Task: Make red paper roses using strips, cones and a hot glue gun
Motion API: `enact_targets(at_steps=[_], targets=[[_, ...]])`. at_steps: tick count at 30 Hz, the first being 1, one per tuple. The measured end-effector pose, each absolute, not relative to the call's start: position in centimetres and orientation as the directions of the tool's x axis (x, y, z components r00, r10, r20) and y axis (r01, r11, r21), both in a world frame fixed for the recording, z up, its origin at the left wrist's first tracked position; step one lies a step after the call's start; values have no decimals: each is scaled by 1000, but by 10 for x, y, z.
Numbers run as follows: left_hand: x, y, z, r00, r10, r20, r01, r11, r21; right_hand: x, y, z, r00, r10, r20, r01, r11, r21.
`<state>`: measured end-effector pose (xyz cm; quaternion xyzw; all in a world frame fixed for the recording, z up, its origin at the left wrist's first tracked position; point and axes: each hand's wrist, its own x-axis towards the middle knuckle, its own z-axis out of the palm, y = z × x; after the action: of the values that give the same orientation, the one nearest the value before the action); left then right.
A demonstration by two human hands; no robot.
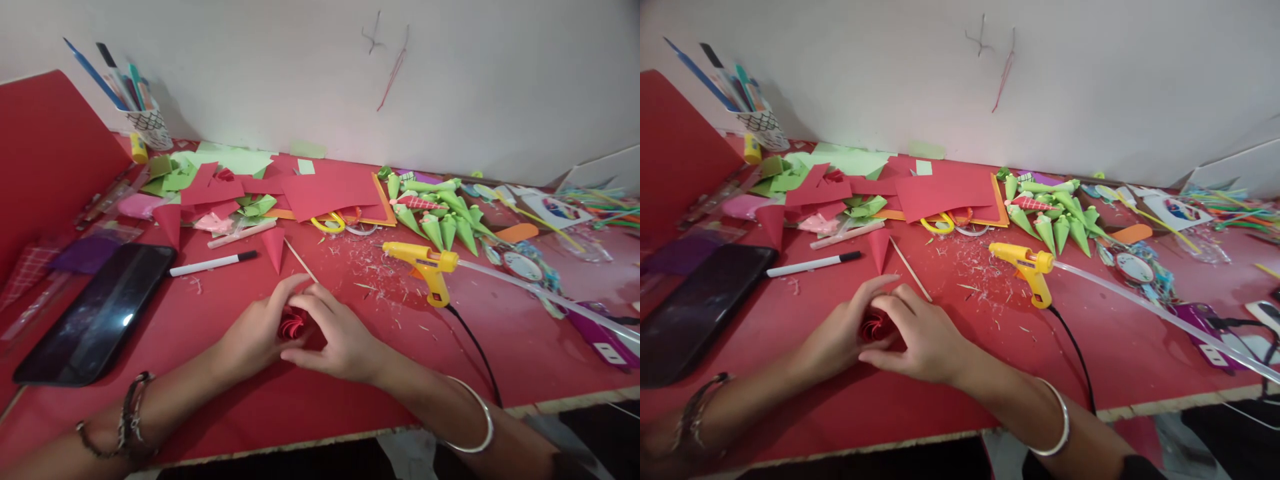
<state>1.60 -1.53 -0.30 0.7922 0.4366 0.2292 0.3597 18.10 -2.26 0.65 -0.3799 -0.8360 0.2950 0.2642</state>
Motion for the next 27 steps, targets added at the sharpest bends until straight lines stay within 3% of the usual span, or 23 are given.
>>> enact_targets(at_steps=[6,18,27], targets=[[18,-15,-5,545,838,43,516,-375,770,179,-22,4,-568,805,173,512,509,-692],[16,-14,-1,573,819,6,410,-293,864,181,-20,5,-537,793,287,418,546,-726],[9,-6,14,609,793,-23,85,-36,996,187,-16,11,-376,852,364,280,479,-832]])
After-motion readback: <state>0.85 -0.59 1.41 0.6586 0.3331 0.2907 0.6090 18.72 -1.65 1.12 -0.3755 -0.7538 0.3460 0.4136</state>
